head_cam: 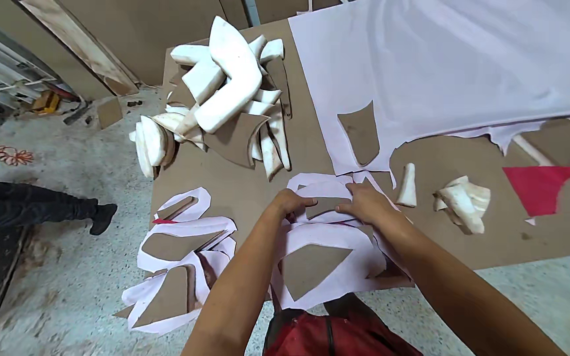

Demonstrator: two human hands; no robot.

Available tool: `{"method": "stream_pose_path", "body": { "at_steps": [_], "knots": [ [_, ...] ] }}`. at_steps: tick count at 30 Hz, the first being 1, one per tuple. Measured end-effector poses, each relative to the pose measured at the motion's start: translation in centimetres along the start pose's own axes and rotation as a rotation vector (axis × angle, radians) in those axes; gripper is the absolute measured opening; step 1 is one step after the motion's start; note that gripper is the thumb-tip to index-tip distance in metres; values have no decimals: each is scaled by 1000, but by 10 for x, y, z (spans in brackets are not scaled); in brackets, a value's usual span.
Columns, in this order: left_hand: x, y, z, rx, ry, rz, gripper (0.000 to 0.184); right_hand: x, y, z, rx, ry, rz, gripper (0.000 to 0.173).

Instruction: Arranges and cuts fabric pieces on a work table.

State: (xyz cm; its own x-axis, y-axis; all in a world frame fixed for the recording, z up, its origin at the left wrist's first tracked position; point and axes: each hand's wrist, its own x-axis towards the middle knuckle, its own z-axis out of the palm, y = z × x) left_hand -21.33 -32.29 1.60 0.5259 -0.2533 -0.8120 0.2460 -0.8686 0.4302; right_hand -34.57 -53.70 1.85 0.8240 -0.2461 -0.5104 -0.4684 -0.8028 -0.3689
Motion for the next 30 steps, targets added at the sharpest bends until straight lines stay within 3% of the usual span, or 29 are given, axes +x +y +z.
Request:
{"method": "stream_pose_path", "body": {
  "at_steps": [3,5,9,16,22,24,28,30],
  "knots": [
    [3,-10,-6,-94,172,-21,75,2,3,1,-12,-15,-18,84],
    [5,-13,-14,-8,293,-59,61,5,3,3,-17,-12,-18,83],
    [14,-8,-4,75,242,-105,34,5,6,11,-17,40,-52,78],
    [29,-14,-6,51,171,-56,34,-2,9,22,-37,160,-220,48],
    [31,-20,-18,-47,133,85,30,7,0,25,10,154,-209,44],
    [33,-26,-20,-209,108,110,40,10,-4,24,17,143,-196,44],
    [27,-33,-21,-459,18,181,89,12,-6,24,41,137,-173,47],
    [22,-30,-19,-396,-47,210,86,10,-6,24,54,135,-171,47]
  ]
}}
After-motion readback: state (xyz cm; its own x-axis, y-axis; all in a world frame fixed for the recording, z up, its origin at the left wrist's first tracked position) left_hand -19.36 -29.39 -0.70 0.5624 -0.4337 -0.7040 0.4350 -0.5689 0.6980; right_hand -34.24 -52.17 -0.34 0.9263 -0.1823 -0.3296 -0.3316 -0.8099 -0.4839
